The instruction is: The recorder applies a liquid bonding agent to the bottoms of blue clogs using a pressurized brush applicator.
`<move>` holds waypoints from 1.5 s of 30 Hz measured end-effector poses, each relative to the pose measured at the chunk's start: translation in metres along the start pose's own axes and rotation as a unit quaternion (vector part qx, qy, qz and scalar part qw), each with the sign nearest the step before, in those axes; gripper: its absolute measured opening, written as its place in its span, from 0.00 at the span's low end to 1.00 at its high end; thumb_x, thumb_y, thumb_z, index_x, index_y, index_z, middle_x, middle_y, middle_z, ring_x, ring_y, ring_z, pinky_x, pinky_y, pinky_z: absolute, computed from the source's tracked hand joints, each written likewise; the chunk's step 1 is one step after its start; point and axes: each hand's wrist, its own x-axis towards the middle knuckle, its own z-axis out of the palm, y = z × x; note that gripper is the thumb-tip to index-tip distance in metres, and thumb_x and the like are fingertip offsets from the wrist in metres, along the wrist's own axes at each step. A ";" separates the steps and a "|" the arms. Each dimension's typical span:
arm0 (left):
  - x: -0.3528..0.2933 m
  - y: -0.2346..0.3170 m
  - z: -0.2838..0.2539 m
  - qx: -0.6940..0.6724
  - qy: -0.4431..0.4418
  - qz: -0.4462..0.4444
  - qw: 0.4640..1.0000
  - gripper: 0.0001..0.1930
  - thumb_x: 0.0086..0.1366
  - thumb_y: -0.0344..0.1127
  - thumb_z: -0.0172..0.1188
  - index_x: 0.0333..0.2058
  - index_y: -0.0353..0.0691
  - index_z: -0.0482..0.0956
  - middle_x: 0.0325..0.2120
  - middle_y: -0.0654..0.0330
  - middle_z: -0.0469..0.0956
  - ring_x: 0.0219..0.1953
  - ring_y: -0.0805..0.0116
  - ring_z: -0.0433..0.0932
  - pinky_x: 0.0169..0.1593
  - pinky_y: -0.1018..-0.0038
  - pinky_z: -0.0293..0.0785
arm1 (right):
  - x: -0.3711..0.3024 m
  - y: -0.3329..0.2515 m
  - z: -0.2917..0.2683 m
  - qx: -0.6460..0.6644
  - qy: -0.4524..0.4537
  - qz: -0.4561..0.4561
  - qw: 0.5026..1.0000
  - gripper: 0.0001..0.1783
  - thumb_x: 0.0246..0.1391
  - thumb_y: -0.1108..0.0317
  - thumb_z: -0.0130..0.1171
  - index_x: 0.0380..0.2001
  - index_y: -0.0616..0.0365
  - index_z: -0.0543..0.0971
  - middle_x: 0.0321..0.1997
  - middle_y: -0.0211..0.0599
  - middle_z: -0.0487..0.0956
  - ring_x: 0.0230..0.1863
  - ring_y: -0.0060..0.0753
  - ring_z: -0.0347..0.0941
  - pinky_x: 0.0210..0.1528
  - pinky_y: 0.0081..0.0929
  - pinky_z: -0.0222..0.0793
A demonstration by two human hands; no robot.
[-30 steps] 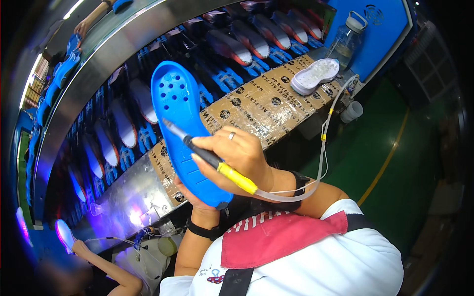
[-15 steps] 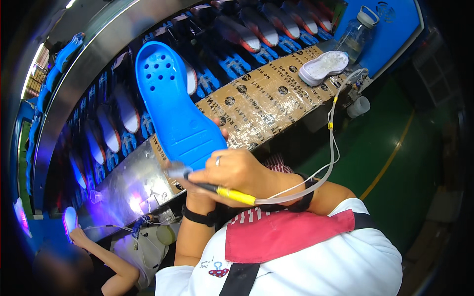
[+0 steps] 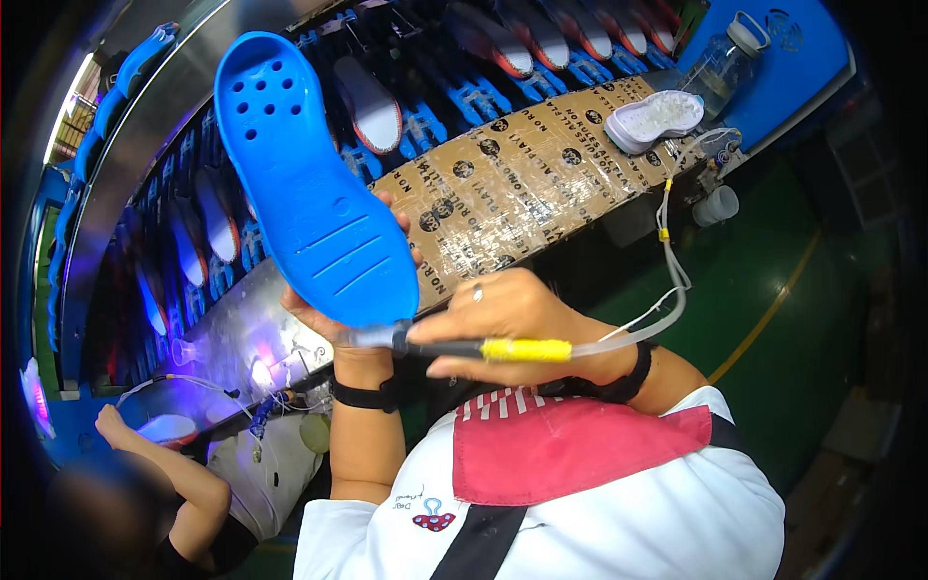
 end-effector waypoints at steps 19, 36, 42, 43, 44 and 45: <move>0.002 0.017 0.006 0.144 0.027 0.016 0.989 0.59 0.44 0.69 0.63 0.64 0.30 0.50 0.57 0.33 0.61 0.50 0.39 0.72 0.45 0.51 0.80 | -0.012 0.001 -0.009 0.072 -0.040 0.020 0.996 0.18 0.43 0.66 0.71 0.39 0.58 0.82 0.25 0.39 0.79 0.24 0.40 0.74 0.29 0.30 0.69; 0.000 0.027 0.007 0.164 0.107 -0.163 0.967 0.39 0.58 0.58 0.50 0.61 0.35 0.61 0.53 0.43 0.70 0.49 0.45 0.75 0.51 0.50 0.75 | -0.015 0.011 -0.012 -0.019 -0.027 -0.015 0.999 0.14 0.47 0.61 0.66 0.38 0.52 0.81 0.22 0.37 0.76 0.25 0.42 0.73 0.30 0.35 0.69; -0.008 0.032 0.006 0.138 0.109 -0.239 0.955 0.34 0.61 0.54 0.50 0.59 0.34 0.64 0.50 0.44 0.73 0.47 0.50 0.77 0.49 0.54 0.76 | -0.016 0.006 -0.016 0.005 -0.164 -0.018 0.986 0.12 0.49 0.62 0.64 0.37 0.52 0.81 0.21 0.37 0.75 0.25 0.40 0.73 0.31 0.34 0.69; -0.008 0.030 0.011 0.202 0.129 -0.250 0.938 0.34 0.61 0.54 0.50 0.58 0.33 0.65 0.49 0.45 0.74 0.46 0.52 0.78 0.49 0.57 0.77 | -0.017 0.005 -0.016 0.046 -0.145 -0.017 0.988 0.12 0.49 0.62 0.65 0.37 0.52 0.81 0.20 0.37 0.74 0.25 0.40 0.73 0.31 0.34 0.69; -0.007 0.030 0.012 0.200 0.129 -0.248 0.939 0.34 0.61 0.54 0.50 0.58 0.33 0.65 0.49 0.45 0.74 0.46 0.52 0.78 0.49 0.57 0.77 | -0.018 0.006 -0.014 0.034 -0.102 -0.029 0.994 0.12 0.47 0.63 0.66 0.36 0.52 0.82 0.19 0.36 0.74 0.24 0.38 0.72 0.31 0.32 0.69; -0.005 0.029 0.012 0.219 0.148 -0.251 0.931 0.32 0.62 0.52 0.50 0.56 0.31 0.67 0.47 0.45 0.76 0.44 0.54 0.79 0.49 0.61 0.77 | -0.018 0.006 -0.012 0.033 -0.105 -0.028 0.994 0.12 0.47 0.63 0.66 0.36 0.52 0.82 0.19 0.36 0.74 0.24 0.38 0.72 0.31 0.32 0.69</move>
